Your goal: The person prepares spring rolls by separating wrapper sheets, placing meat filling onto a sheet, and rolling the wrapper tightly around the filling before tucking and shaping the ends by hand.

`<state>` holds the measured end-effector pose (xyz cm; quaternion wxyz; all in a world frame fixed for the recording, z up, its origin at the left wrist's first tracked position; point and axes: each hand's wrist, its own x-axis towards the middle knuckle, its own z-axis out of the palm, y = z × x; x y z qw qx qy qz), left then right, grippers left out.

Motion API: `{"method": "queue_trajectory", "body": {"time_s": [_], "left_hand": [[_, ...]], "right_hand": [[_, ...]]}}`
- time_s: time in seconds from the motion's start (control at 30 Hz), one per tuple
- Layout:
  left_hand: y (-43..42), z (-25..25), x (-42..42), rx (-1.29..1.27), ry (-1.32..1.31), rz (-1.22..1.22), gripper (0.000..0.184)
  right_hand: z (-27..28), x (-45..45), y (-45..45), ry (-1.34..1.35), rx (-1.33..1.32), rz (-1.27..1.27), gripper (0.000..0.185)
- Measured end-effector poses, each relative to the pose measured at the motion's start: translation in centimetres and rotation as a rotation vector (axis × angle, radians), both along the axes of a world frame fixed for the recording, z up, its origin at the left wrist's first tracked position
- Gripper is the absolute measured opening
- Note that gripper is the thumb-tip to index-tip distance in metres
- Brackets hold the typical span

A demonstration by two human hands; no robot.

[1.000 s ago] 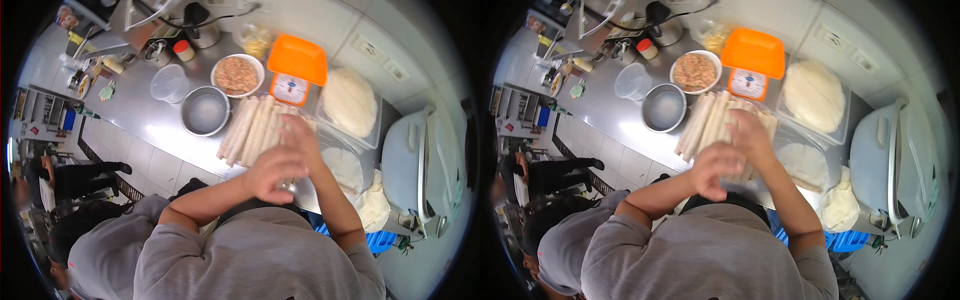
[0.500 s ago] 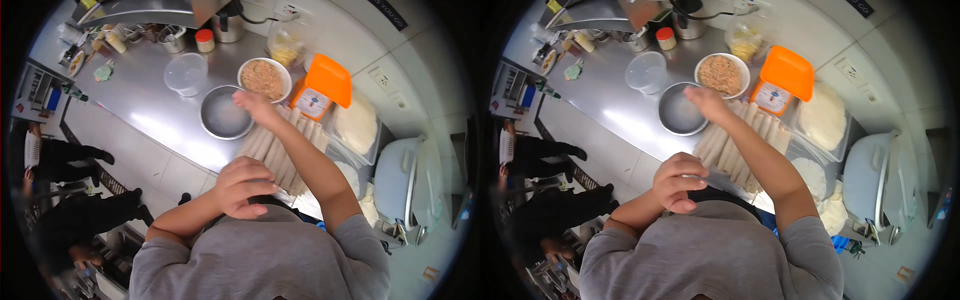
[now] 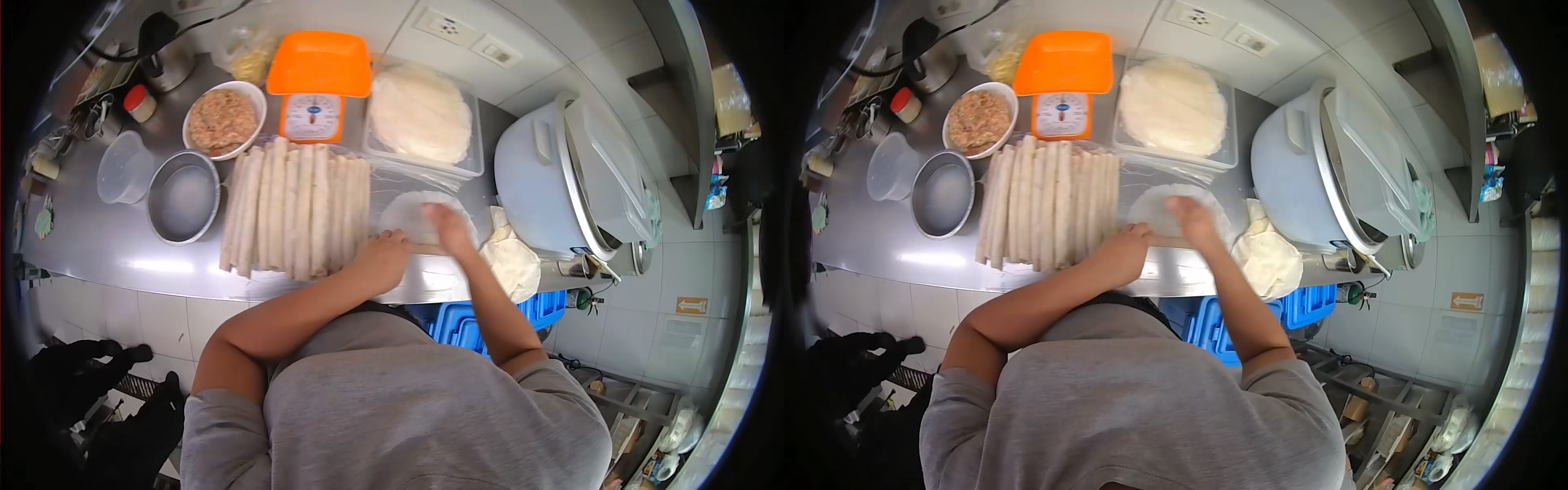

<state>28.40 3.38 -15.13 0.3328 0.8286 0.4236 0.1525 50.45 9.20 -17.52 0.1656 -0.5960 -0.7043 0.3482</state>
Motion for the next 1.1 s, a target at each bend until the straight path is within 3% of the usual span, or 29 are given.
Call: {"method": "queue_trajectory", "body": {"time_s": [0.03, 0.13, 0.23, 0.27, 0.37, 0.4, 0.5, 0.73, 0.83, 0.87, 0.93, 0.97, 1.03, 1.1], "left_hand": [[0.0, -1.8, 1.0, -0.013, 0.064, 0.025, 0.035], [-0.5, -2.7, 2.0, 0.008, 0.247, 0.031, 0.036], [-1.4, -3.0, 2.3, 0.051, 0.286, 0.063, 0.038], [-1.6, -3.1, 2.3, 0.070, 0.275, 0.082, 0.039], [-2.2, -0.9, 2.2, 0.000, 0.333, 0.097, 0.042], [-2.6, -1.3, 2.4, 0.037, 0.328, 0.111, 0.042], [-3.1, -2.0, 2.0, 0.090, 0.349, 0.113, 0.042], [-2.3, -0.6, 2.8, -0.009, 0.432, 0.109, 0.039], [-2.2, -0.4, 2.3, -0.083, 0.336, 0.161, 0.038], [-2.0, -0.2, 2.1, -0.112, 0.288, 0.195, 0.039], [-2.4, -0.3, 1.5, 0.035, 0.117, 0.245, 0.043], [-2.6, -0.3, 0.9, 0.111, 0.039, 0.284, 0.046], [-3.4, 2.2, -0.8, 0.011, -0.105, 0.290, 0.044], [-4.5, 4.8, -3.4, -0.095, -0.172, 0.261, 0.041]], "right_hand": [[-1.7, -0.6, -1.4, -0.085, 0.095, 0.179, 0.062], [-2.5, -0.6, -3.1, -0.494, 0.236, 0.292, 0.079], [-1.0, 3.5, -1.1, -0.585, 0.047, 0.111, 0.090], [-1.5, 4.3, -0.7, -0.604, 0.088, 0.083, 0.087], [-2.2, 1.6, -0.6, -0.289, 0.259, 0.289, 0.084], [-2.8, 0.1, -1.2, -0.262, 0.162, 0.413, 0.084], [-2.9, -0.3, -2.1, -0.409, 0.163, 0.422, 0.084], [-3.4, 9.7, 1.2, -0.412, 0.195, -0.189, 0.085], [-4.7, 9.3, 1.8, -0.466, 0.235, -0.257, 0.075], [-4.5, 9.5, 2.4, -0.304, 0.174, -0.304, 0.070], [2.6, 6.0, 2.9, 0.026, 0.034, -0.372, 0.061], [4.4, 3.3, 3.1, 0.114, 0.109, -0.342, 0.057], [6.0, -3.1, 3.0, 0.309, 0.238, -0.272, 0.048], [7.0, -10.2, 3.3, 0.398, 0.200, 0.037, 0.042]]}}
